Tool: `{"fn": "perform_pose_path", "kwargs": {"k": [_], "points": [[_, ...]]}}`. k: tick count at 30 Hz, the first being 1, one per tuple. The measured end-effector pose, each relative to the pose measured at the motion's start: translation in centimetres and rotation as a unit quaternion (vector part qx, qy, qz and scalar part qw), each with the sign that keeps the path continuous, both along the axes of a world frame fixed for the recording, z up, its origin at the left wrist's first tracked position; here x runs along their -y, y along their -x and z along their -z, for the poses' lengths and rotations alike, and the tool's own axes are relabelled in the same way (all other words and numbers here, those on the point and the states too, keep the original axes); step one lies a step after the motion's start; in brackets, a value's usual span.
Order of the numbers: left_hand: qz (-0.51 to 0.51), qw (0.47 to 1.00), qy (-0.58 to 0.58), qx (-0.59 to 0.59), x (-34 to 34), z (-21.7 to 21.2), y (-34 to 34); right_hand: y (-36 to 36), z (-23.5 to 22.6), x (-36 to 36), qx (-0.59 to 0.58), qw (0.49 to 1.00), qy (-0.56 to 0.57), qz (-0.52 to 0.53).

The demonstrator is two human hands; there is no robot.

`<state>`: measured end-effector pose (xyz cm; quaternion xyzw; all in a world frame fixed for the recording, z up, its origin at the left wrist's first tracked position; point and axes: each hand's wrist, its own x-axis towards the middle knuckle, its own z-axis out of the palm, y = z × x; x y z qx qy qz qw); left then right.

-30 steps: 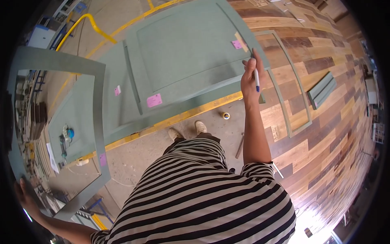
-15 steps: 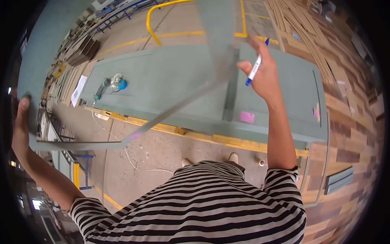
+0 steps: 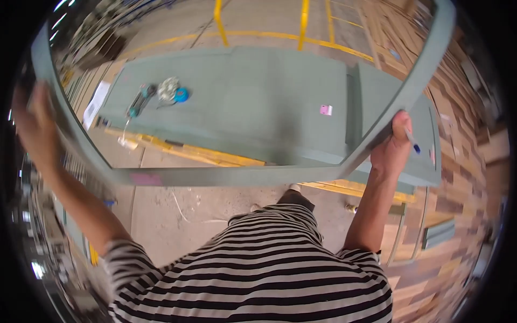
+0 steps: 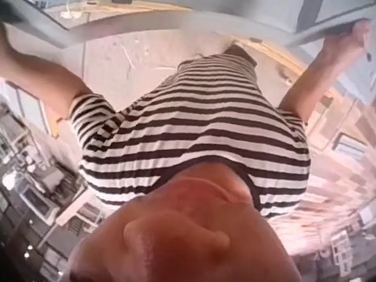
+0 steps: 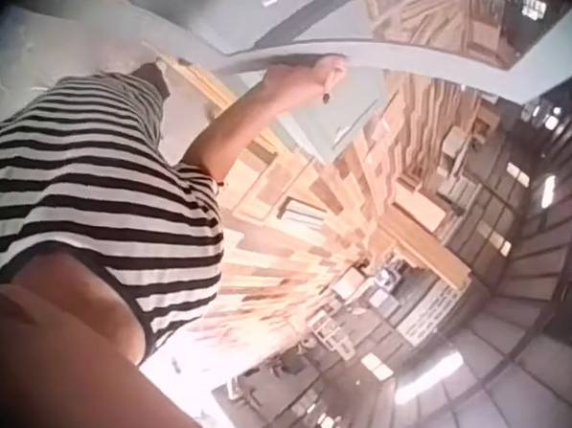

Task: Sanding panels, marking them with a pen, moving them to a conveyor, and refilling glue bottles.

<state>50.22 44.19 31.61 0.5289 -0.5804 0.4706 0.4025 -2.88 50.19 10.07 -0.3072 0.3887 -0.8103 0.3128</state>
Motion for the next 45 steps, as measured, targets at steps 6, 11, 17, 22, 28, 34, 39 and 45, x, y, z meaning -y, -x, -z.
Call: {"fn": "perform_pose_path", "kwargs": {"k": [6,11,17,22,28,34,39,45], "points": [[0.297,0.829,-0.331,-0.339,5.7,22.4,0.9,6.6,4.4,2.2,-0.011,0.983,-0.156,0.095],[0.224,0.739,-0.448,-0.45,8.1,31.4,5.3,4.3,7.6,6.3,-0.206,0.888,-0.34,0.23],[0.173,0.681,-0.522,-0.483,11.9,37.6,5.0,5.7,16.0,11.1,-0.285,0.871,-0.369,0.156],[0.169,0.684,-0.575,-0.417,16.9,39.7,6.0,7.3,16.4,13.5,-0.442,0.779,-0.387,0.219],[0.15,0.736,-0.591,-0.293,18.1,44.5,3.5,16.6,12.0,10.6,-0.636,0.64,-0.41,0.134],[0.142,0.664,-0.664,-0.314,18.6,43.1,6.1,24.2,13.9,6.6,-0.759,0.438,-0.478,-0.065],[0.148,0.703,-0.654,-0.237,18.0,43.8,6.0,22.0,15.8,5.6,-0.739,0.517,-0.429,0.054],[0.162,0.726,-0.648,-0.163,18.3,43.7,6.2,8.1,14.7,6.0,-0.65,0.702,-0.281,0.075]]}}
